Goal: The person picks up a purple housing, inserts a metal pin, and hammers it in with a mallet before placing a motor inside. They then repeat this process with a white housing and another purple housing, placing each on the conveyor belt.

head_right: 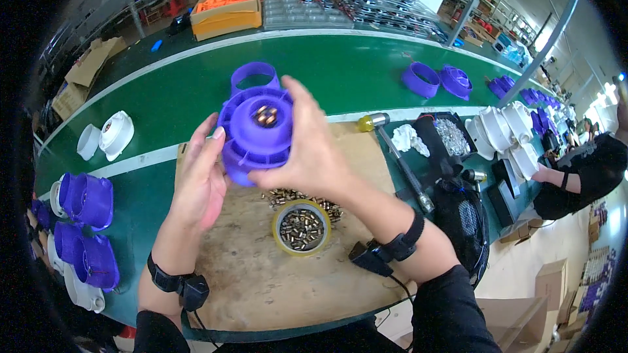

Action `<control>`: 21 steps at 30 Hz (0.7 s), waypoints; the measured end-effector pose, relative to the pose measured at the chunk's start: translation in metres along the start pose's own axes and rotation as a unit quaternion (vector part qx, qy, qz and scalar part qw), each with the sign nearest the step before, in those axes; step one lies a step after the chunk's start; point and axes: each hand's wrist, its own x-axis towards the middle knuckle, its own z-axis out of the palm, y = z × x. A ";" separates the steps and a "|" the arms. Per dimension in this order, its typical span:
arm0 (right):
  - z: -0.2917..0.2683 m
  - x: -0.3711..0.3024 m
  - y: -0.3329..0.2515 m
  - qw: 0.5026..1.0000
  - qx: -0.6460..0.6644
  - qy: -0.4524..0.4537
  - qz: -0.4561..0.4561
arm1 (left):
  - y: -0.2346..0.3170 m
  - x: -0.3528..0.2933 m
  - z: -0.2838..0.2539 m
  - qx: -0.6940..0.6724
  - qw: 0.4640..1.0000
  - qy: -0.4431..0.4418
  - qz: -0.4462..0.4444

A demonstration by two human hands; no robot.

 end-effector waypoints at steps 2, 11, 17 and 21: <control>-0.013 0.015 0.013 0.998 -0.022 0.032 0.042 | 0.005 -0.003 -0.009 0.017 0.999 0.025 -0.021; -0.041 0.061 0.151 0.914 -0.227 0.065 0.330 | 0.025 0.004 -0.027 0.123 0.985 0.045 0.115; -0.022 0.066 0.191 0.929 -0.195 0.026 0.313 | 0.029 0.007 -0.036 0.131 0.984 0.038 0.112; -0.031 0.065 0.230 0.960 -0.108 0.016 0.259 | 0.030 0.011 -0.036 0.136 0.987 0.022 0.079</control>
